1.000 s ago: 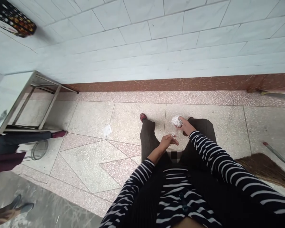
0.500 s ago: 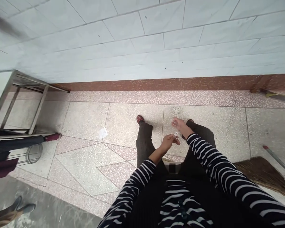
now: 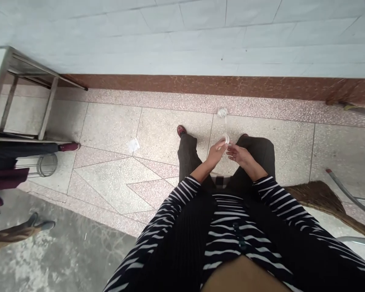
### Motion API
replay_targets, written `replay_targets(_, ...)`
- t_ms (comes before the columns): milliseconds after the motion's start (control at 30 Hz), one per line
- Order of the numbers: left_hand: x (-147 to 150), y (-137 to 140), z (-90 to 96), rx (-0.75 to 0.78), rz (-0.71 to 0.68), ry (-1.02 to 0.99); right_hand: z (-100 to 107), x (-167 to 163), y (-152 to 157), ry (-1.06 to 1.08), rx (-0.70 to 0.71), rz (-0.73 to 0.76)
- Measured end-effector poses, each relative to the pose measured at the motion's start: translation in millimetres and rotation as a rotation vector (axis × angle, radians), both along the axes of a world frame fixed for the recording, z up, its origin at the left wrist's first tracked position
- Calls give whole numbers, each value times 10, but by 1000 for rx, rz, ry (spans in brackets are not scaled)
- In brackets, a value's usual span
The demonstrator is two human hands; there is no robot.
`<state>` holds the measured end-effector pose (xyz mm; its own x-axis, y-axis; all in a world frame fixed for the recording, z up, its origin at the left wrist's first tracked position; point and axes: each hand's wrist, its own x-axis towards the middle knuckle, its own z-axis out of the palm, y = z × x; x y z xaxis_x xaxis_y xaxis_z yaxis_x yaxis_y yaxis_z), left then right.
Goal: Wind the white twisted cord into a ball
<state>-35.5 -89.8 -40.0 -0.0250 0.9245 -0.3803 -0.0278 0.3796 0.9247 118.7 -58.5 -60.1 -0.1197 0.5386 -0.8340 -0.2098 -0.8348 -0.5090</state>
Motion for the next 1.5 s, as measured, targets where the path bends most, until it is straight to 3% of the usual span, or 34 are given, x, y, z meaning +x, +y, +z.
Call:
replay_targets(267,90,-99,167,-9,-148,-95,453,148,-253,210,165,87)
replay_targets(500,126,-190,133,-62,-201,-355,519,166,-359,215,242,156)
replay_targets(633,92,-265,104,-55,-191,-398,541,212,-422,217,271,200)
replay_targets(867,-9,-307,56,14,-159,-269,579,303,-476,170,322,271)
replay_targets(1000,-98,-295,18,5,-227,44,607,329,-509,110,372,279)
replay_targets(1133,-227,-305,82,148,-202,294,666,337,-543,63,446,267)
replay_targets(1300,-143,-193,137,363,-348,185,785,278,-584,57,547,258)
replay_targets(1400,-34,-51,57,399,-391,119,898,252,-633,64,609,250)
replay_targets(1500,-2,22,-60,365,-347,112,1005,261,-655,64,668,212)
